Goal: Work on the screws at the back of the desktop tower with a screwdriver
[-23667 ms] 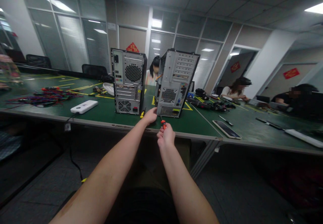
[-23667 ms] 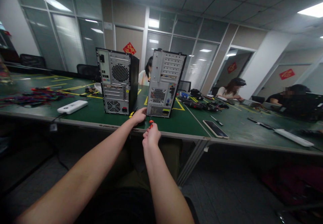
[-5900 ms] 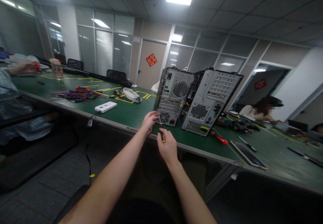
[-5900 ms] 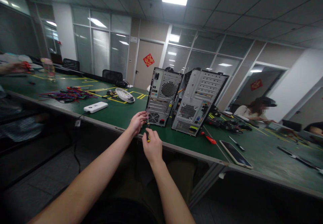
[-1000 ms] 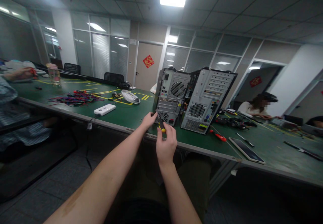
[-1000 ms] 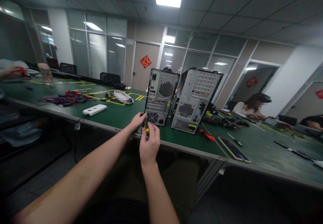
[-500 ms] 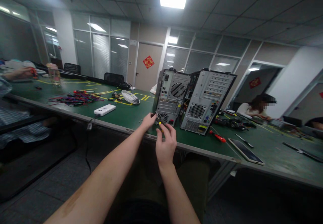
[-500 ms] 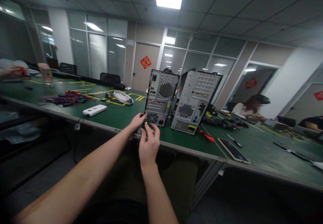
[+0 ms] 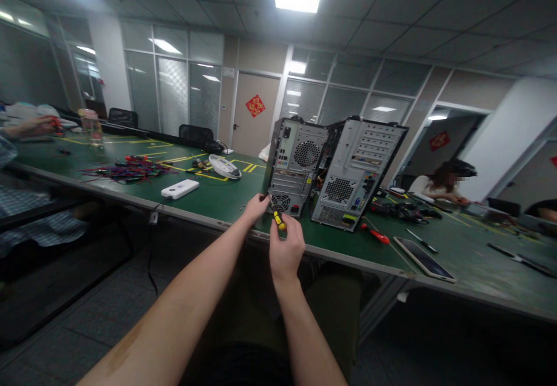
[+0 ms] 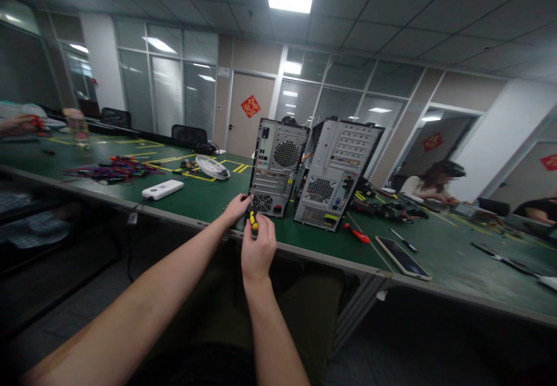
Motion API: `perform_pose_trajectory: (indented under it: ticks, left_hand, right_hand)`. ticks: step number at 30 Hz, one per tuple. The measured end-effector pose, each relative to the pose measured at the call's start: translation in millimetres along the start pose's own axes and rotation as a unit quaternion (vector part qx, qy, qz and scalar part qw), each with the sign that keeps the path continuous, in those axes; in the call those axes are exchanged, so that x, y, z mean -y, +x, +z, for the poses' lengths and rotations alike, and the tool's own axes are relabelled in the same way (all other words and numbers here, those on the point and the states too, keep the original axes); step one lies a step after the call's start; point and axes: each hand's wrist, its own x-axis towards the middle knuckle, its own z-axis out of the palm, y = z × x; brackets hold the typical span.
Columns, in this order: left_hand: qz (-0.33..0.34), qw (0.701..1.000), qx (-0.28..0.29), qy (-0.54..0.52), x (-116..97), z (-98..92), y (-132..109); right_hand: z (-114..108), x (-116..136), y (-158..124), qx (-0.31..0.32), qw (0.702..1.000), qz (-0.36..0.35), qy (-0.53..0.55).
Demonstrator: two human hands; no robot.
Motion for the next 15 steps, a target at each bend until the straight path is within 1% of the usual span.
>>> perform_pose_trajectory:
  ticks: [7, 15]
  left_hand:
    - [-0.004, 1.000, 0.001, 0.002, -0.9, -0.5, 0.7]
    - [0.000, 1.000, 0.001, 0.003, -1.0, 0.5, 0.8]
  right_hand:
    - [0.9, -0.2, -0.9, -0.008, 1.000, -0.009, -0.013]
    - [1.0, 0.3, -0.1, -0.002, 1.000, -0.013, -0.008]
